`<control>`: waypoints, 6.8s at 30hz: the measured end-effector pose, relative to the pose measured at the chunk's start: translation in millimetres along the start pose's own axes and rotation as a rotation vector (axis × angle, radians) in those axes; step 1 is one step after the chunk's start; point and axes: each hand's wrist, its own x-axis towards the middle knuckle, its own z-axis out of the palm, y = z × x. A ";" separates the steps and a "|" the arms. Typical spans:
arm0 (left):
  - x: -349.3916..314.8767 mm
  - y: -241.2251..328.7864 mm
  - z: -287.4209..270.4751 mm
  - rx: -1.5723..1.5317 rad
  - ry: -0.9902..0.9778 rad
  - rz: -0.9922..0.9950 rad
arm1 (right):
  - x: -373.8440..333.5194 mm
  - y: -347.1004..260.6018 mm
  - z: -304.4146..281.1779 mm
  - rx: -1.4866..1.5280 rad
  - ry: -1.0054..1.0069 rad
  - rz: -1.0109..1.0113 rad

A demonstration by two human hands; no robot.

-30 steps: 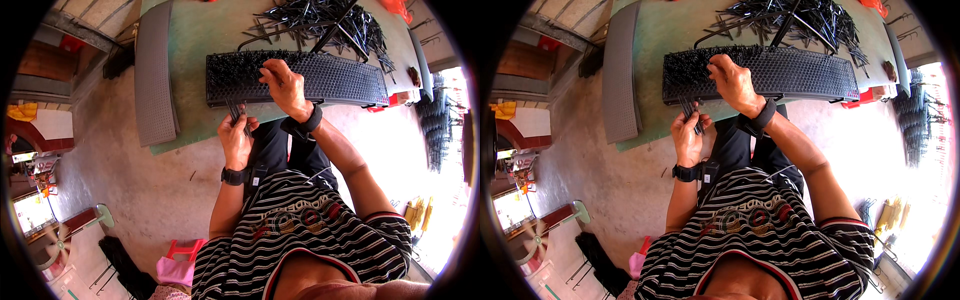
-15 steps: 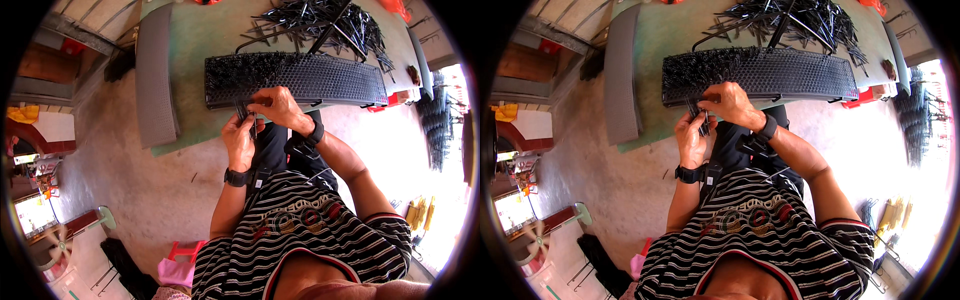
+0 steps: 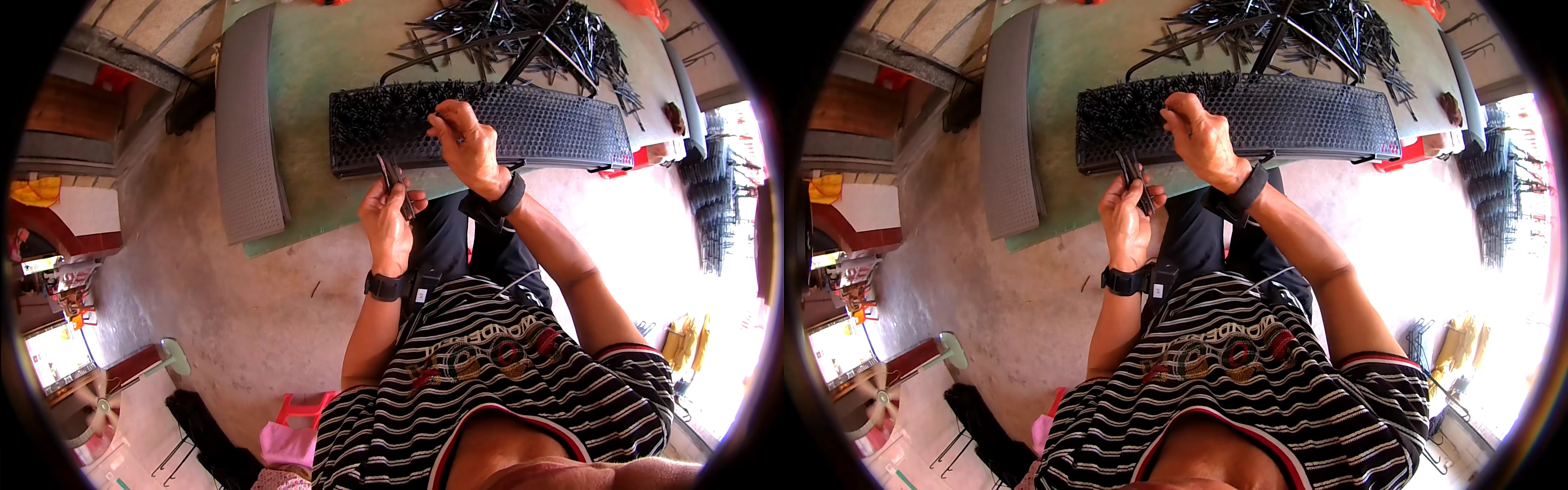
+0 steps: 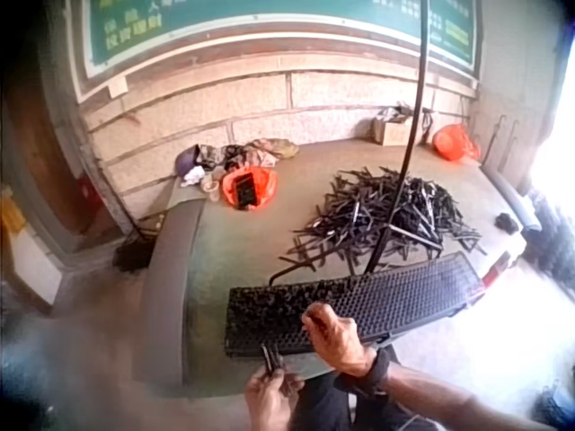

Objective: The person inserts black plastic bristles into a perforated black plastic base. They pick up bundles of bristles from a pile on the table and push them into the holes of the base one by one. The person occasionally gathers loose bristles from the table to continue the assembly process.

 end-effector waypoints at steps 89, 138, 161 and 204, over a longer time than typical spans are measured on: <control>-9.7 -5.7 21.5 0.032 -0.330 -0.288 | -6.6 -5.1 -44.0 0.343 -0.773 0.443; -7.0 5.6 29.4 0.282 -0.394 -0.234 | 66.1 36.6 -77.4 -0.352 -0.341 -0.150; 14.2 -32.1 70.0 0.524 -0.499 -0.234 | -34.0 141.2 -357.0 -0.970 0.035 0.551; 18.6 44.5 127.9 0.583 -0.419 0.029 | 167.9 289.1 -347.3 -0.904 -0.470 0.557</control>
